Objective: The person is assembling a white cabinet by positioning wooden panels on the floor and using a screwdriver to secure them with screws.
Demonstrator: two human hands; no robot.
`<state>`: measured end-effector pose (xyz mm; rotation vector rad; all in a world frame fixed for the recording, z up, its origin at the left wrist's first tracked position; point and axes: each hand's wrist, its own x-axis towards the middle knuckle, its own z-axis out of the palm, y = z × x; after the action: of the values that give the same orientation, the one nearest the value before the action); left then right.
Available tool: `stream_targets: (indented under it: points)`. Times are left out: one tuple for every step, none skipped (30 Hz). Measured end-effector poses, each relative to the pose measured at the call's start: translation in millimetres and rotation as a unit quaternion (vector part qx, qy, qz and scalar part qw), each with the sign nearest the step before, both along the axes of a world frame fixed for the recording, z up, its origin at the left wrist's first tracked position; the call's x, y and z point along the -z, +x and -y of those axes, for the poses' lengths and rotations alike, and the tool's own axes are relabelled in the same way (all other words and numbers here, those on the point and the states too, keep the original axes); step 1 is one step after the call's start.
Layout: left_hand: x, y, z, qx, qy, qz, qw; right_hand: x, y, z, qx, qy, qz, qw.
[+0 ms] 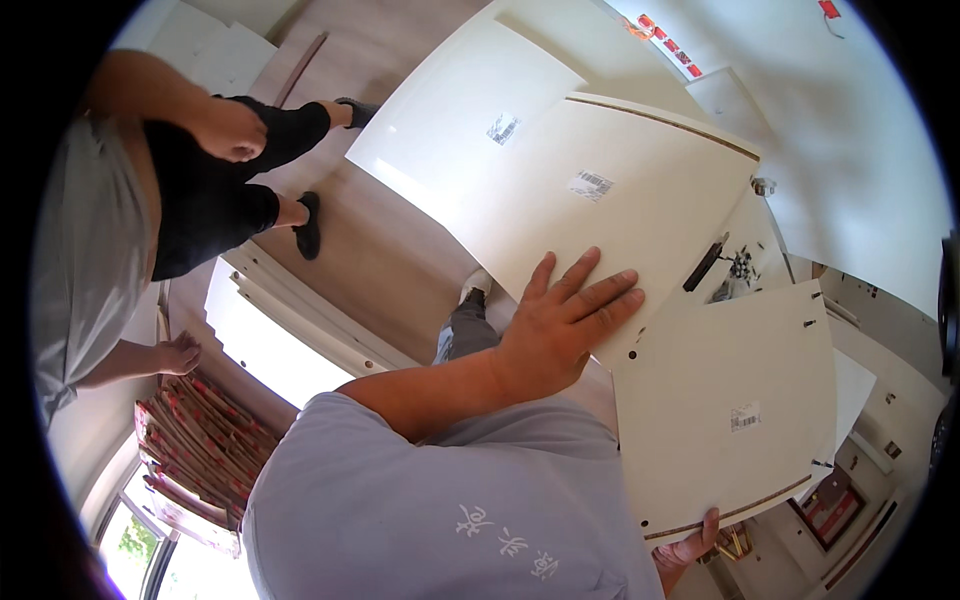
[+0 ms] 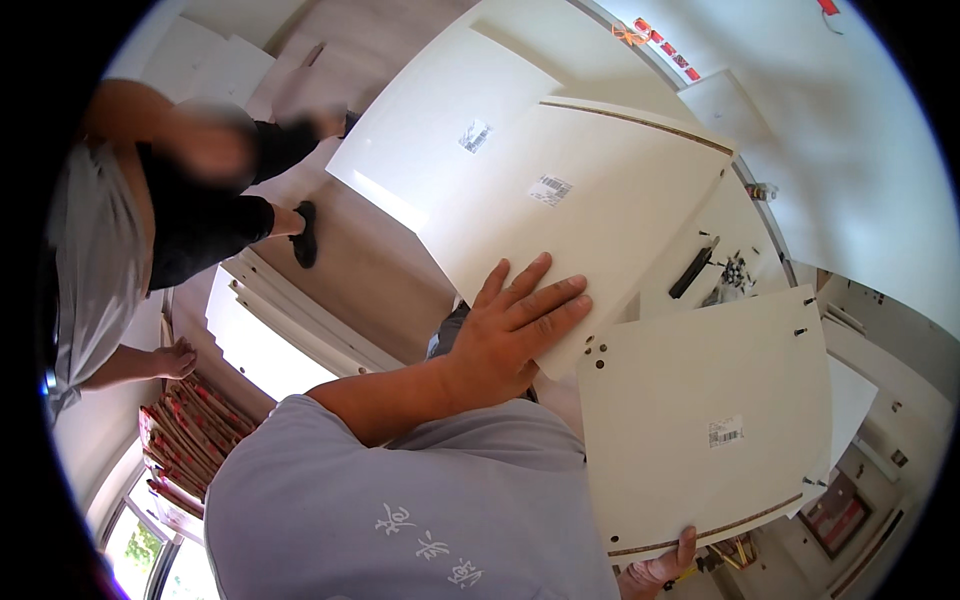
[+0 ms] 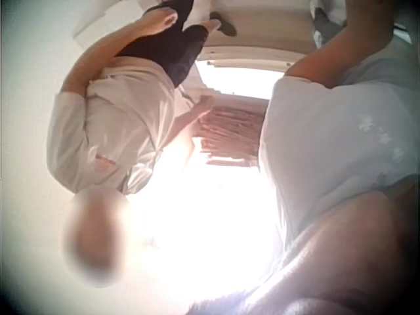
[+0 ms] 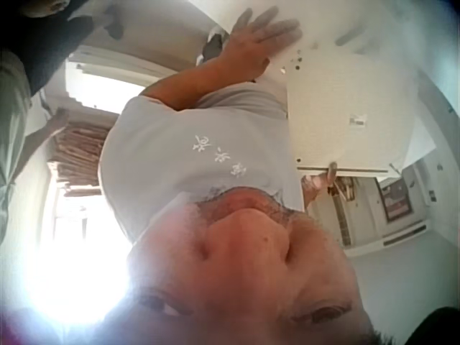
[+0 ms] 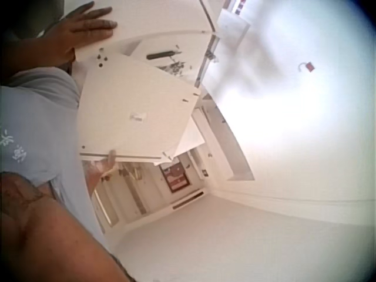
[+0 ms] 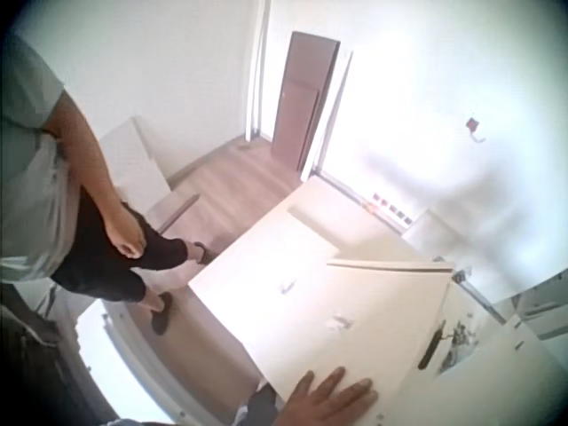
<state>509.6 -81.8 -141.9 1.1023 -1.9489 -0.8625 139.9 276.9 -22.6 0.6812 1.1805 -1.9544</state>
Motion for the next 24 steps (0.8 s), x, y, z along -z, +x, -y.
stream_targets:
  points:
    - [-1,1,0,-0.002,-0.002,-0.002,1.000,3,-1,0,-0.055,0.041,-0.058,0.996]
    - [-3,2,2,0.002,0.016,0.009,1.000,4,1,2,-0.109,0.081,-0.115,0.984]
    - [-4,6,5,0.002,0.026,0.013,1.000,5,7,7,-0.161,0.122,-0.172,0.964]
    - [-6,9,9,0.001,0.036,0.019,0.999,6,14,16,-0.211,0.160,-0.227,0.937]
    - [-8,12,14,-0.013,0.040,0.003,0.999,6,22,28,-0.244,0.162,-0.252,0.922]
    - [-9,16,19,-0.027,0.046,-0.012,0.999,6,32,42,-0.276,0.164,-0.278,0.906]
    - [-21,31,17,-0.038,0.045,-0.026,0.998,-6,49,51,-0.290,0.128,-0.278,0.907]
    - [-23,40,23,-0.059,0.042,-0.030,0.997,-9,58,66,-0.308,0.062,-0.266,0.911]
    - [-28,50,30,-0.077,0.034,-0.031,0.996,-11,66,78,-0.298,0.097,-0.285,0.906]
    - [-34,61,36,-0.089,0.039,-0.015,0.995,-15,73,88,-0.290,0.099,-0.294,0.905]
    - [-42,71,42,-0.102,0.040,0.002,0.994,-19,79,95,-0.281,0.102,-0.303,0.905]
    - [-52,79,46,-0.107,0.050,0.025,0.993,-23,83,99,-0.265,0.113,-0.309,0.906]
    - [-58,87,51,-0.116,0.048,0.045,0.991,-25,85,102,-0.250,0.125,-0.314,0.908]
    - [-72,89,51,-0.119,0.027,0.064,0.990,-27,85,100,-0.232,0.130,-0.324,0.908]
    - [-81,96,57,-0.117,0.041,0.086,0.989,-28,85,99,-0.236,0.141,-0.310,0.910]
    - [-92,101,63,-0.117,0.055,0.108,0.986,-27,82,96,-0.239,0.147,-0.301,0.911]
    - [-99,108,73,-0.121,0.074,0.135,0.981,-24,82,94,-0.230,0.147,-0.303,0.913]
    - [-111,111,80,-0.117,0.048,0.123,0.984,-21,80,91,-0.233,0.144,-0.318,0.908]
    - [-120,110,87,-0.109,0.064,0.156,0.980,-17,79,89,-0.223,0.135,-0.342,0.903]
    - [-130,110,96,-0.103,0.080,0.190,0.973,-17,76,88,-0.236,0.113,-0.348,0.900]
    - [-140,110,106,-0.102,0.099,0.240,0.960,-15,75,87,-0.228,0.115,-0.336,0.907]
    - [-149,108,119,-0.073,0.143,0.244,0.956,-17,72,86,-0.243,0.102,-0.306,0.915]
    - [-155,101,129,-0.074,0.138,0.273,0.949,-15,72,86,-0.234,0.077,-0.295,0.923]
    - [-157,93,142,-0.075,0.133,0.302,0.941,-17,71,86,-0.244,0.078,-0.287,0.923]
